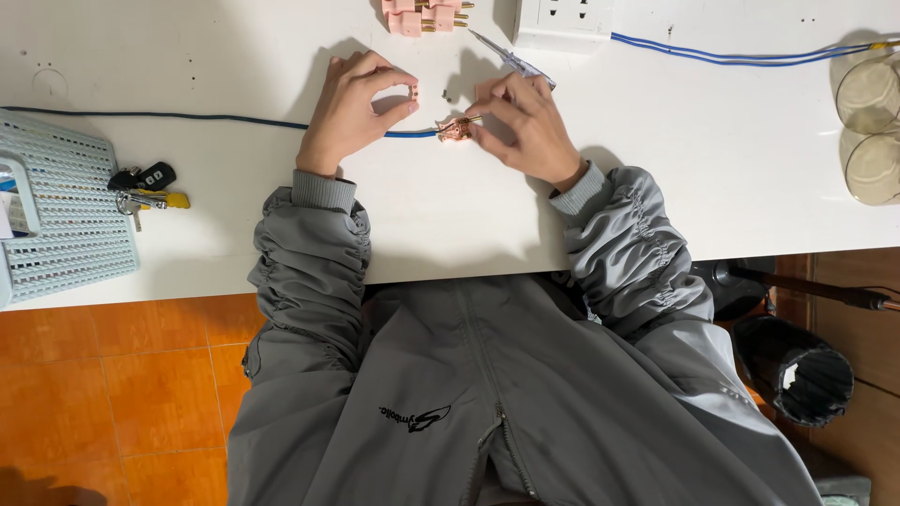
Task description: Assembling electrical plugs by wiring and screwing components together
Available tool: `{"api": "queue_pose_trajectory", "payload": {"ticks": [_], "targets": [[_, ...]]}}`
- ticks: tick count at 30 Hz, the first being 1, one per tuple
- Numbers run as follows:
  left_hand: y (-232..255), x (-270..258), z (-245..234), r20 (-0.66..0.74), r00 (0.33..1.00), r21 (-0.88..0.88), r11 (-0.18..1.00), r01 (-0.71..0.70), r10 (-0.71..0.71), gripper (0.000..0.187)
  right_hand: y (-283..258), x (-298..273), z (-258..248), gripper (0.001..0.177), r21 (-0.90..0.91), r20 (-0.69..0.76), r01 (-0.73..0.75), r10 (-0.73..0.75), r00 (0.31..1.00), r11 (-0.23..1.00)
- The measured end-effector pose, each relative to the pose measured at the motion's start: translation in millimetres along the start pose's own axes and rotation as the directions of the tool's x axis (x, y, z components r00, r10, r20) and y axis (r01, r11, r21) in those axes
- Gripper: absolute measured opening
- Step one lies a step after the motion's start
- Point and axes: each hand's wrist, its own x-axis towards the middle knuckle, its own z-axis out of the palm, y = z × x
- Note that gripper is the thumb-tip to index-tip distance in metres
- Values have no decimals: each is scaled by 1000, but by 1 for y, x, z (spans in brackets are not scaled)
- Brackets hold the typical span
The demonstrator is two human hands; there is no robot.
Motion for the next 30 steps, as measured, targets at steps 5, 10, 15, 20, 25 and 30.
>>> {"api": "queue_pose_trajectory", "payload": {"ticks": [5,10,15,20,25,30], "targets": [[22,7,5,-10,999,-80,996,-50,49,25,14,-2,-11,28,-37,-114,-151,146,983,988],[47,12,28,-12,988,-8,988,-156,156,36,32,-11,-20,46,-235,-106,-370,355,929,899],[54,12,32,3,990,-26,990,-142,142,26,26,-10,-25,28,-298,-132,-424,403,906,855],[54,13,35,18,991,-24,991,-129,130,27,16,-2,-34,15,-193,-173,-411,381,908,891],[55,14,34,28,993,-18,993,-117,118,27,-18,31,-62,15,440,-207,-362,485,849,822],[65,14,26,6,995,45,994,-102,102,30,-16,47,-60,19,627,-340,-116,405,849,770]]}}
